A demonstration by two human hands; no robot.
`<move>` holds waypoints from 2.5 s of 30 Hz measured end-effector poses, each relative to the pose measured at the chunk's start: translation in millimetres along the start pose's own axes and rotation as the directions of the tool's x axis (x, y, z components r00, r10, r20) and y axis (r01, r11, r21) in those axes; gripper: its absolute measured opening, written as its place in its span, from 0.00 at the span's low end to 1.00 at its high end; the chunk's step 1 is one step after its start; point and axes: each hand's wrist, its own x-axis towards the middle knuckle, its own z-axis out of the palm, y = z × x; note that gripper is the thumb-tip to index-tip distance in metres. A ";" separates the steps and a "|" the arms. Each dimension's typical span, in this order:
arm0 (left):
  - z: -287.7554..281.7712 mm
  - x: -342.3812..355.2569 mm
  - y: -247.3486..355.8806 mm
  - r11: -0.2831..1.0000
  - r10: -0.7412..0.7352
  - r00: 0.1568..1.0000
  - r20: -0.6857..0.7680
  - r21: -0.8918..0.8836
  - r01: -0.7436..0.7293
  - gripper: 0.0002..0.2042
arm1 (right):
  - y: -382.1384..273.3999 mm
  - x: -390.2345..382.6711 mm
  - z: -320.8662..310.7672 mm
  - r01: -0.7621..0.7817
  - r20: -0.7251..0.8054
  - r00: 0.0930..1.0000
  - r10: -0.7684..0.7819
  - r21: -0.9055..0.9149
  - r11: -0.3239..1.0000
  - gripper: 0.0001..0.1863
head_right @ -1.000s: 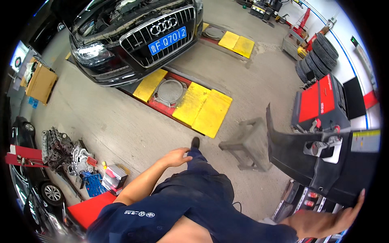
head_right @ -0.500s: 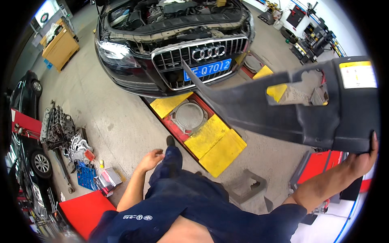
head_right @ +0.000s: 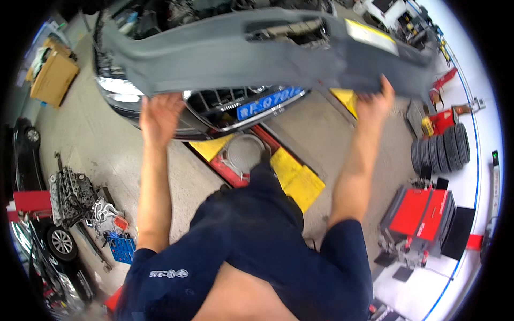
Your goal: The person removes screws from the front of a vehicle's engine bay, then places a large plastic trim cover over the grille area and secures it using a screwdriver.
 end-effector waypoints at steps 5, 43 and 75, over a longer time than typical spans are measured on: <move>-65.3 92.3 13.8 0.989 0.093 0.918 -0.385 -0.072 -0.131 0.15 | 162.5 104.2 52.0 -0.366 0.233 0.907 0.352 0.019 0.930 0.09; -60.4 259.3 4.4 -0.782 0.101 0.989 -0.104 0.606 0.144 0.38 | 292.7 390.8 102.0 0.824 0.589 0.538 0.602 -0.519 -0.229 0.35; -85.8 295.2 -36.1 -0.593 0.094 0.964 -0.250 0.764 0.256 0.27 | 303.3 426.7 115.1 0.817 0.640 0.572 0.513 -0.393 -0.422 0.24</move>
